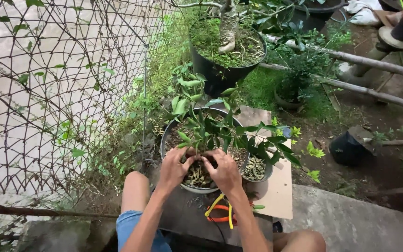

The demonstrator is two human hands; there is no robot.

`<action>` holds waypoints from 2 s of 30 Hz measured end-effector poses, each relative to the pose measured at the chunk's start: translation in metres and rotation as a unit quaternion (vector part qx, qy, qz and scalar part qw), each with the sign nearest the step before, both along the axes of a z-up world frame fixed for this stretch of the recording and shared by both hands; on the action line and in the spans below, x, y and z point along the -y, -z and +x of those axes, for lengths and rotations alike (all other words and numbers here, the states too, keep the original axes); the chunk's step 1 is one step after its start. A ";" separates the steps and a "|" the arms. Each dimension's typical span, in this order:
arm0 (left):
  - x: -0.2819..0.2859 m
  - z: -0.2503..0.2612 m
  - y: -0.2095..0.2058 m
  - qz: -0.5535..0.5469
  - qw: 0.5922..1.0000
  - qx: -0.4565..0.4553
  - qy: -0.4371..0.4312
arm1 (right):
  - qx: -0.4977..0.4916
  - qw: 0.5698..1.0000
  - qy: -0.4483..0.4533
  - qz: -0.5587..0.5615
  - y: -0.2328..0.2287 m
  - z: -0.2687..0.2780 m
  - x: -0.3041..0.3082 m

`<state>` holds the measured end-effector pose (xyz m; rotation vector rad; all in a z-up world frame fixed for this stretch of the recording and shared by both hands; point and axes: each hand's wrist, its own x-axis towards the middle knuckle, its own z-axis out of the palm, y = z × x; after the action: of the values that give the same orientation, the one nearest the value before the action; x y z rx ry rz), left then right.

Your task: A person is carefully pruning a small potted plant using their fingers to remove unwanted growth and shape the plant.

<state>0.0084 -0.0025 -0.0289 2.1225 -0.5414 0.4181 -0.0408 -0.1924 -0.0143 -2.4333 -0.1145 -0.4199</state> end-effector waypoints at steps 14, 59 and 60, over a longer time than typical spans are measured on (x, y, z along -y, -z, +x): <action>-0.002 -0.004 -0.004 -0.018 0.999 -0.046 0.018 | 0.093 0.995 0.016 -0.018 0.013 0.003 0.002; -0.008 -0.010 -0.045 0.144 0.982 0.081 0.089 | -0.123 0.992 -0.019 -0.035 -0.062 -0.034 0.019; -0.007 -0.010 -0.046 0.167 0.977 0.101 0.080 | -0.120 0.991 -0.019 -0.048 -0.072 -0.037 0.018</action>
<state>-0.0018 0.0048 0.0175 2.3464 -0.9495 0.4809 -0.0775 -0.2105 0.0581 -2.5500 -0.0778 -0.1050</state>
